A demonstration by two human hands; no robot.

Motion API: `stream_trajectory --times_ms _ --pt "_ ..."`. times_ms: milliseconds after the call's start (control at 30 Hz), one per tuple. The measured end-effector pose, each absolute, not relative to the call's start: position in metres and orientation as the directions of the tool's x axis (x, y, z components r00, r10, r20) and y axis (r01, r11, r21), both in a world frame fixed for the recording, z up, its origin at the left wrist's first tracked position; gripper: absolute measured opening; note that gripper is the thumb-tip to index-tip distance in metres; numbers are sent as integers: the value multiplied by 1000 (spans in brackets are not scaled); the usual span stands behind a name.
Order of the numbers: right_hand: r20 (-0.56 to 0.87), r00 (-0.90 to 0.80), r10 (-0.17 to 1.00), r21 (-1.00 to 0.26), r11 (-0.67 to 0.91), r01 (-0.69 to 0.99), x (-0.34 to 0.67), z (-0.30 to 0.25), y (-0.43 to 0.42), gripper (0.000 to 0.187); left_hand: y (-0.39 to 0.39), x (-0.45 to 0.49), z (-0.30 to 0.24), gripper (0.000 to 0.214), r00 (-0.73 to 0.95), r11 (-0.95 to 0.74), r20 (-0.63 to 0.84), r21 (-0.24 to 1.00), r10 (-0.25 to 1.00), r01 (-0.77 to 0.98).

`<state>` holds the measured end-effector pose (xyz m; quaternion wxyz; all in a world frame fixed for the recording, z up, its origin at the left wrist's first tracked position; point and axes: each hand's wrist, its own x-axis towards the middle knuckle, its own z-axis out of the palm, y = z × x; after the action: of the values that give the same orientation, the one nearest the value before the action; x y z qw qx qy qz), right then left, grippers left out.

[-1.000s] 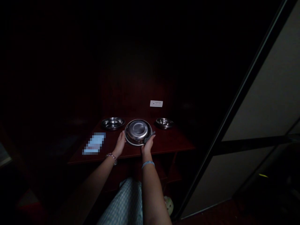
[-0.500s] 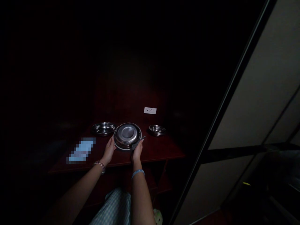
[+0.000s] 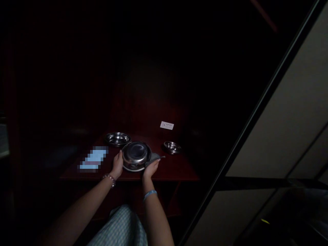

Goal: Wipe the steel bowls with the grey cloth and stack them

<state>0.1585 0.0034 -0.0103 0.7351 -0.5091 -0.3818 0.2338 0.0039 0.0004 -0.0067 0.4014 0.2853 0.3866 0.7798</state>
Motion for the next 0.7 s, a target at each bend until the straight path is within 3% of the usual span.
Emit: stream_trajectory --times_ms 100,200,267,333,433,500,567,633,700 --pt "298 583 756 -951 287 115 164 5 -1 68 -1 4 -3 68 -494 -358 119 832 861 -423" --pt "492 302 817 -847 369 383 160 24 -17 60 -3 4 -1 64 -487 -326 87 841 869 -432" --pt "606 51 794 -656 463 596 152 35 -32 54 -4 4 1 61 -491 -312 60 838 869 -448" --pt "632 -197 750 -414 541 732 142 43 -48 50 -6 4 2 57 -486 -317 61 827 872 -464" --pt "550 -520 654 -124 679 723 133 54 -63 49 -10 2 5 46 -463 -350 109 808 880 -474" --pt "467 -665 582 -17 758 652 135 60 -60 48 -11 2 6 42 -452 -350 122 814 884 -464" --pt "455 -653 606 -18 739 673 143 65 -50 47 -12 4 8 44 -456 -330 108 834 883 -443" --pt "526 -446 724 -129 587 799 150 67 -39 49 -11 5 8 48 -482 -312 89 859 872 -406" --pt "549 -323 771 -193 493 849 150 64 -34 52 -9 5 8 49 -504 -311 88 872 859 -378"
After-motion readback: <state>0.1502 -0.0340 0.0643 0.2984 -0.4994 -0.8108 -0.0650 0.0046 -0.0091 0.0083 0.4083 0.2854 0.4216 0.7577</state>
